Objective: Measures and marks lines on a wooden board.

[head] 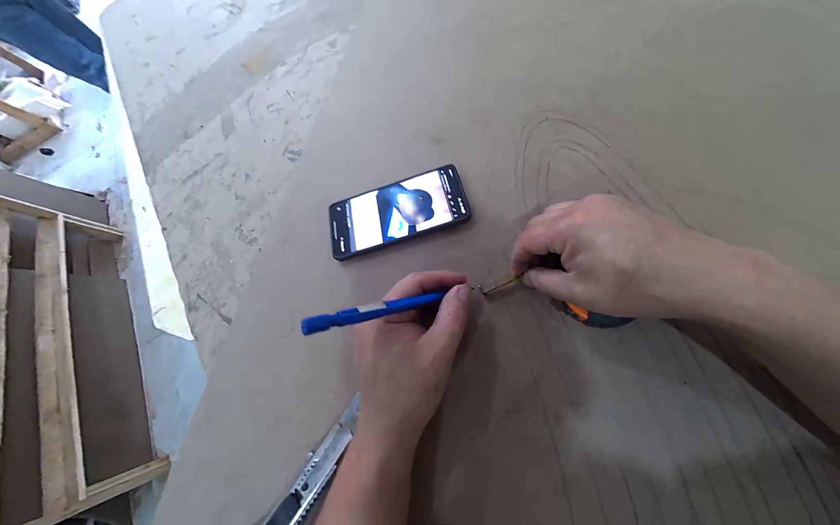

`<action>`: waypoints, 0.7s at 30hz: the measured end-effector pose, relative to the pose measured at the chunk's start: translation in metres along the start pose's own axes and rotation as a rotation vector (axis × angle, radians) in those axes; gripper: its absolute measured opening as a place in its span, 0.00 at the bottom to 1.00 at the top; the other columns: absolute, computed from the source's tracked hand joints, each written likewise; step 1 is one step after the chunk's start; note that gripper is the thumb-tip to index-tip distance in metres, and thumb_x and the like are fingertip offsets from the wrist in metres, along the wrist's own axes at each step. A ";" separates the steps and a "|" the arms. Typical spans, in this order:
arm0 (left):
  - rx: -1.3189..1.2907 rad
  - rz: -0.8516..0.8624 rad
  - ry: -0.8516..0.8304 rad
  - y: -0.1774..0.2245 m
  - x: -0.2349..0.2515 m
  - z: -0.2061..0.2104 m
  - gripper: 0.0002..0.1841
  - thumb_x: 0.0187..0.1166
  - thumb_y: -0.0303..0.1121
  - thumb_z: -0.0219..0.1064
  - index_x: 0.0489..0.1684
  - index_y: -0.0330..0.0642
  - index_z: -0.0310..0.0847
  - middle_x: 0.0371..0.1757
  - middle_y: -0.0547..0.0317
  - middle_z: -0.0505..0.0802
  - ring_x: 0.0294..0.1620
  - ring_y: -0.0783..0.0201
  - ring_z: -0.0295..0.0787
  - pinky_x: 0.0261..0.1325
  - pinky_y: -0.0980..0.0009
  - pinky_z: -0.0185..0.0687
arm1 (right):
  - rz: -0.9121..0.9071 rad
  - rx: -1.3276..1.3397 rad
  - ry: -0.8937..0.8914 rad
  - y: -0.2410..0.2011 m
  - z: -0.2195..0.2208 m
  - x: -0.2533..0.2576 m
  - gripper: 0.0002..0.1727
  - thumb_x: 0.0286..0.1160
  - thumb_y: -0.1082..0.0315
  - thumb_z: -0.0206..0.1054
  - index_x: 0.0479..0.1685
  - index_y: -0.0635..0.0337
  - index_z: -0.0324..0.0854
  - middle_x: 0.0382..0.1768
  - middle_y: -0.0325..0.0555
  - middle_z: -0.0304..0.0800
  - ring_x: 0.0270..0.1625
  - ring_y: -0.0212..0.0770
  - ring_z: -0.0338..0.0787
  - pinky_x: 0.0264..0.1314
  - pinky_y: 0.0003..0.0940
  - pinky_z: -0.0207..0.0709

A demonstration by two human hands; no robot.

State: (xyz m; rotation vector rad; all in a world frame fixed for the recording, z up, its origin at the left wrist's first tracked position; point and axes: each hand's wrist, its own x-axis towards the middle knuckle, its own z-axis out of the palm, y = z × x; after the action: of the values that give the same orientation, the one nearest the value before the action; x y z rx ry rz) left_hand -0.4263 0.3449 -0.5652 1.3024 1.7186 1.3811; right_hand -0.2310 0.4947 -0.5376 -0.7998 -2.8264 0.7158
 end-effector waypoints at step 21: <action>0.120 0.079 -0.084 -0.001 0.011 0.000 0.04 0.75 0.28 0.72 0.41 0.44 0.91 0.28 0.66 0.94 0.22 0.71 0.89 0.21 0.76 0.85 | 0.042 -0.084 -0.048 -0.012 -0.011 0.004 0.05 0.77 0.58 0.71 0.37 0.38 0.92 0.27 0.24 0.88 0.30 0.23 0.84 0.32 0.29 0.76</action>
State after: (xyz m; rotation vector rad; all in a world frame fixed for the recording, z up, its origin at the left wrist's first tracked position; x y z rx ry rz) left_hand -0.4304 0.3556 -0.5647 1.4874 1.7330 1.2637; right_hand -0.2372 0.4921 -0.5222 -0.8686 -2.9080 0.6334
